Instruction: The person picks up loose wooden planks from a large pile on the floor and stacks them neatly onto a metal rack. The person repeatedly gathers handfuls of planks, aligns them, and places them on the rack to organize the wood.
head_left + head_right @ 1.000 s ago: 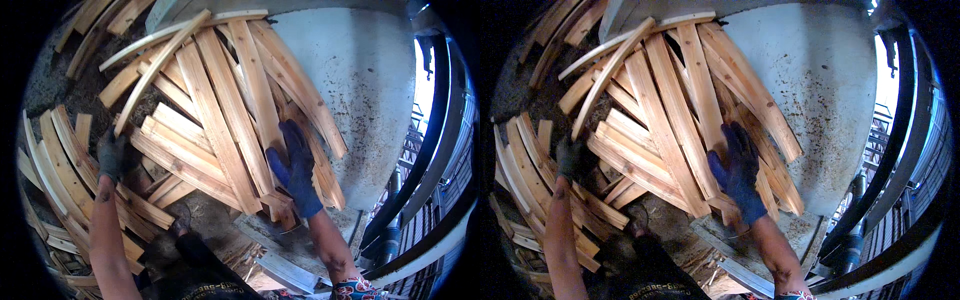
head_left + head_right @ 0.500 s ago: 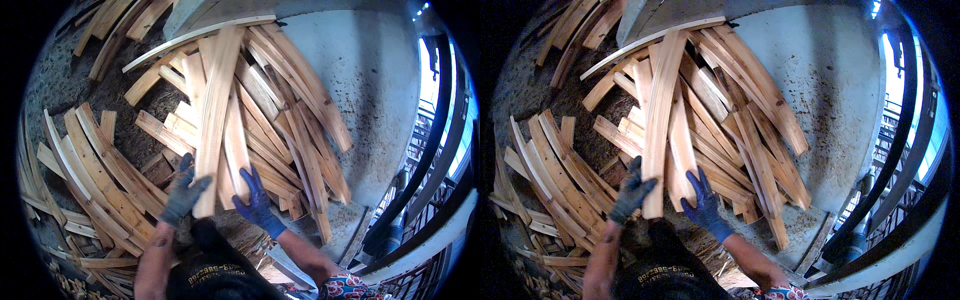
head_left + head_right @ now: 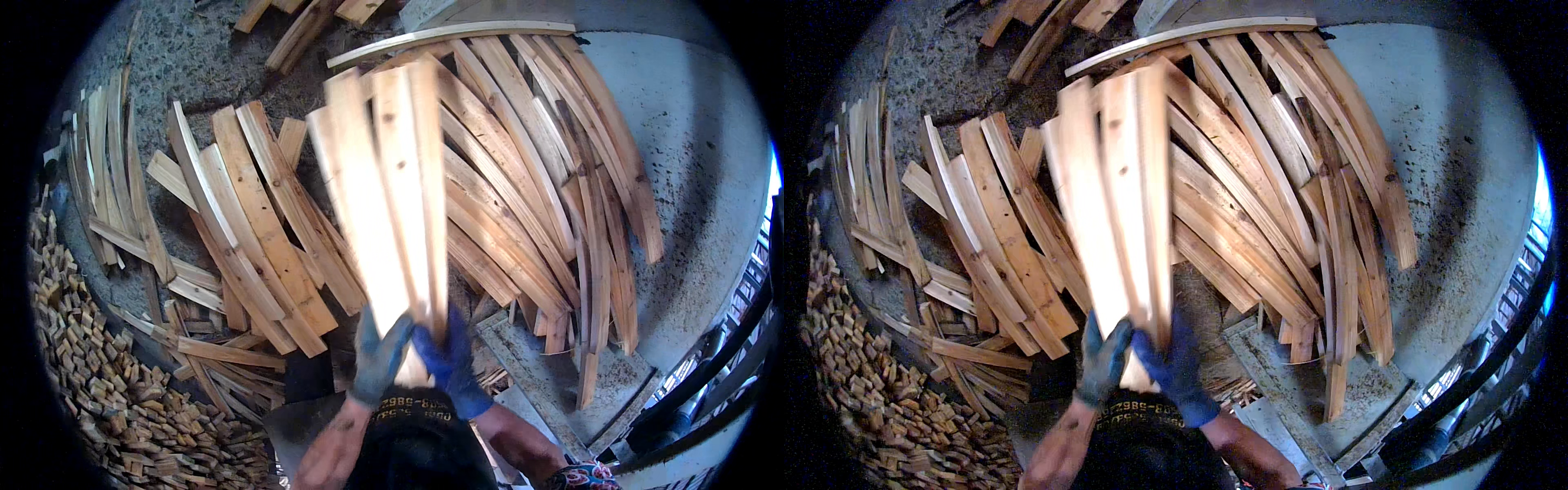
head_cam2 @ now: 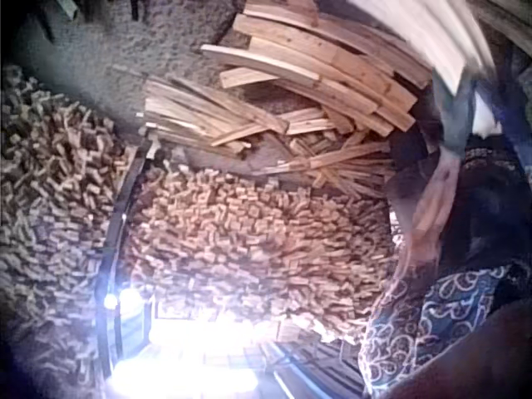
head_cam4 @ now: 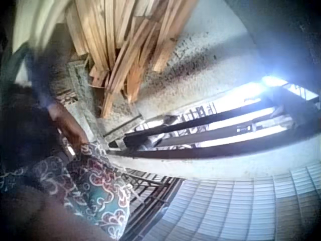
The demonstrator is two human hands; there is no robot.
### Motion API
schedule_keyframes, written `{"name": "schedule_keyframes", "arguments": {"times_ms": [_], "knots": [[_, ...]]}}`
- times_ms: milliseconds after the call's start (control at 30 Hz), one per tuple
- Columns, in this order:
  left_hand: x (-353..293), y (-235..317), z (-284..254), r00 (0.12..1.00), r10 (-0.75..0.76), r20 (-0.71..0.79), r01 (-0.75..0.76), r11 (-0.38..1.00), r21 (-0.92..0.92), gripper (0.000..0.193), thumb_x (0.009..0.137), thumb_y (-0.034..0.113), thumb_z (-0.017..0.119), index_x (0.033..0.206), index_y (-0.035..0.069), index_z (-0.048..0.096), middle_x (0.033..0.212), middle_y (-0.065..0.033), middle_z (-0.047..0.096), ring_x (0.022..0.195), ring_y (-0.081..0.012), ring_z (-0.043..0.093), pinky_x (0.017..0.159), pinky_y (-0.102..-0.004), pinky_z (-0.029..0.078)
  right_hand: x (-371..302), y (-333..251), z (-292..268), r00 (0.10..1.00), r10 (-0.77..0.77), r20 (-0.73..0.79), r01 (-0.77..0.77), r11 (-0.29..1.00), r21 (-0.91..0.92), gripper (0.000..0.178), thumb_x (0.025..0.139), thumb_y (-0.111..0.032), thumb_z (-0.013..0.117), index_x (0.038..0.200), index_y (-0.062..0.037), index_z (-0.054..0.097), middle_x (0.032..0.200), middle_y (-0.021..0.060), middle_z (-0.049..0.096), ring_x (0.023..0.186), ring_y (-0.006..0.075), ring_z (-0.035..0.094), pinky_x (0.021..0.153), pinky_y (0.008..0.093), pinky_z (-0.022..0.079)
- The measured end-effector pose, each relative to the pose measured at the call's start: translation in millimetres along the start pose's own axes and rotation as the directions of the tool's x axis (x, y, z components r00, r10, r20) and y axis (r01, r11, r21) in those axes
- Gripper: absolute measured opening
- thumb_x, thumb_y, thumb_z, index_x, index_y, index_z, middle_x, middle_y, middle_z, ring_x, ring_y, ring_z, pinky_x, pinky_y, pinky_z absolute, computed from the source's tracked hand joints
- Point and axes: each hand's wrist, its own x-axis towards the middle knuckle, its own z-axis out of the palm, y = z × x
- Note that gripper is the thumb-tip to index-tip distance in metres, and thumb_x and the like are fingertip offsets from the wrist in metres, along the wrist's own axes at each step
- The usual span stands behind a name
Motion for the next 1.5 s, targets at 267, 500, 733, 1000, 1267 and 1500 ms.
{"name": "schedule_keyframes", "arguments": {"times_ms": [267,500,733,1000,1267,1500], "knots": [[-27.1,12.3,-90.9,0.879,0.265,-0.397,-0.057,0.884,0.464,0.062,0.093,0.039,0.051,0.131,-0.006,0.035,0.122,-0.023,0.046,0.103,-0.0296,0.048,0.091,-0.0406,0.04,-7.2,-7.1,60.4,0.881,-0.057,0.469,0.108,0.991,-0.082,0.066,0.084,-0.034,0.062,0.134,0.0006,0.037,0.112,0.0242,0.055,0.108,0.0301,0.052,0.096,0.0381,0.039],[20.6,-3.1,-175.3,0.835,0.466,-0.292,0.035,0.484,0.874,0.063,0.09,0.033,0.057,0.135,-0.004,0.031,0.138,-0.0211,0.034,0.125,-0.0292,0.036,0.103,-0.0389,0.033,-7.7,-1.5,-46.0,0.87,-0.49,0.06,0.493,0.854,-0.166,0.043,0.084,-0.019,0.063,0.122,-0.003,0.052,0.113,0.0173,0.058,0.105,0.0329,0.056,0.092,0.0401,0.042],[26.3,-16.6,-33.6,0.865,0.485,0.131,-0.407,0.521,0.75,0.049,0.091,0.009,0.053,0.137,0.003,0.036,0.141,-0.0138,0.037,0.131,-0.022,0.032,0.107,-0.0327,0.026,37.1,0.4,-276.9,0.785,-0.4,-0.472,-0.057,0.713,-0.699,0.05,0.081,-0.026,0.066,0.121,0.0,0.051,0.115,0.0205,0.057,0.107,0.0323,0.056,0.093,0.0366,0.043],[-7.0,-134.4,134.3,0.83,-0.16,0.535,0.035,0.971,0.237,0.045,0.094,0.018,0.049,0.136,0.004,0.038,0.133,-0.0085,0.043,0.117,-0.0205,0.046,0.098,-0.0309,0.038,15.7,24.5,-238.1,0.885,-0.243,-0.396,-0.164,0.635,-0.755,0.072,0.069,-0.031,0.069,0.13,-0.0018,0.043,0.112,0.0255,0.057,0.104,0.0395,0.056,0.089,0.0443,0.044],[-3.2,-150.5,198.9,0.651,-0.291,0.702,0.407,0.914,0.002,0.052,0.094,0.033,0.049,0.137,0.006,0.035,0.132,-0.0106,0.042,0.11,-0.0173,0.05,0.092,-0.0284,0.044,-22.3,-2.9,-243.2,0.913,-0.113,-0.393,-0.225,0.664,-0.713,0.059,0.07,-0.03,0.07,0.117,-0.0007,0.05,0.108,0.0235,0.059,0.1,0.0404,0.057,0.083,0.0444,0.046],[-16.4,-129.6,219.8,0.68,-0.361,0.638,0.537,0.838,-0.097,0.049,0.088,0.035,0.059,0.128,0.012,0.043,0.108,-0.003,0.054,0.094,-0.0119,0.053,0.075,-0.0271,0.048,-128.7,62.8,-277.9,0.873,0.088,-0.48,-0.414,0.653,-0.634,0.074,0.066,-0.035,0.077,0.12,0.0033,0.045,0.103,0.0247,0.059,0.094,0.0377,0.06,0.08,0.0417,0.048]]}}
